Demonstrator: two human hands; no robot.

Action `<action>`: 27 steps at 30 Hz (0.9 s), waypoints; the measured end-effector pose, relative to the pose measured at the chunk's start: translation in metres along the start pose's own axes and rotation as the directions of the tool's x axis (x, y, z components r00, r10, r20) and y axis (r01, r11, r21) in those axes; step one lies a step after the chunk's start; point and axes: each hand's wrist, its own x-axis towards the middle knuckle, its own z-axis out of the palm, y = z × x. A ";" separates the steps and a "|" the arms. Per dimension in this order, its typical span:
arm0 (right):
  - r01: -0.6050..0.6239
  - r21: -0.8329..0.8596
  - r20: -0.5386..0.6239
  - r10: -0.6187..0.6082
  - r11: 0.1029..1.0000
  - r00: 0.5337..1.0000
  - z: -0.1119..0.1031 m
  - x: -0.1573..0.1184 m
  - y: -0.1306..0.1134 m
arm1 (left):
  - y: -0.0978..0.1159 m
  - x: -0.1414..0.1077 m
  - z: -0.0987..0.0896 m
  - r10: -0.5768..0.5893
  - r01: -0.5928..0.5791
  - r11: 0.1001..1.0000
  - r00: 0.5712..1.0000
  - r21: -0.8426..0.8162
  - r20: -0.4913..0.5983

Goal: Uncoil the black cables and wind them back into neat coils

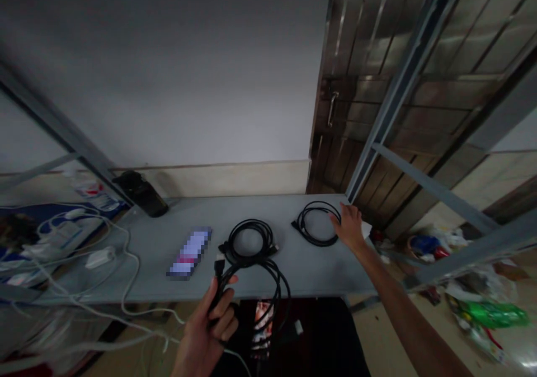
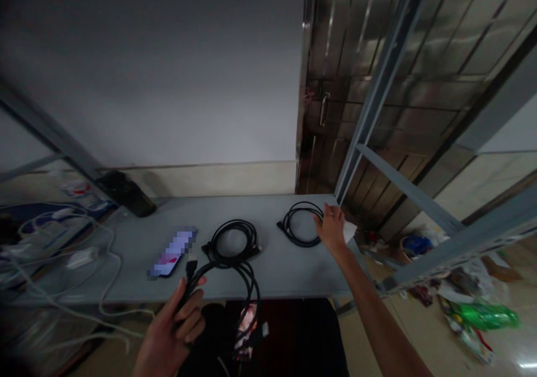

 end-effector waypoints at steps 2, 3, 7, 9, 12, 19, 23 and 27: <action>0.123 0.022 -0.106 -0.120 0.992 0.987 -0.015 -0.028 -0.022 | -0.005 -0.003 0.008 -0.002 0.001 1.000 1.000 -0.023 -0.004; 0.252 0.076 -0.143 -0.240 0.965 0.960 -0.024 -0.047 -0.036 | -0.007 -0.004 0.014 -0.002 0.002 1.000 1.000 -0.031 0.004; 0.555 0.336 0.047 -0.602 0.761 0.797 -0.053 -0.146 -0.096 | -0.019 -0.010 0.043 -0.019 0.027 0.997 0.995 -0.076 0.102; 0.557 0.390 0.175 -0.653 0.733 0.737 -0.053 -0.188 -0.116 | -0.023 -0.013 0.060 -0.034 0.053 0.993 0.985 -0.108 0.171; 0.533 0.362 0.250 -0.630 0.765 0.735 -0.043 -0.222 -0.127 | -0.027 -0.016 0.079 -0.029 0.061 0.990 0.972 -0.129 0.235; 0.463 0.314 0.272 -0.546 0.829 0.792 -0.048 -0.241 -0.122 | -0.031 -0.017 0.095 -0.031 0.086 0.965 0.976 -0.248 0.217; 0.524 0.295 0.166 -0.582 0.799 0.796 -0.044 -0.257 -0.117 | -0.040 -0.022 0.099 -0.014 0.056 0.976 0.981 -0.210 0.195; 0.342 0.363 0.138 -0.412 0.867 0.901 -0.040 -0.264 -0.114 | -0.054 -0.022 0.094 0.050 -0.048 0.999 0.976 -0.014 0.210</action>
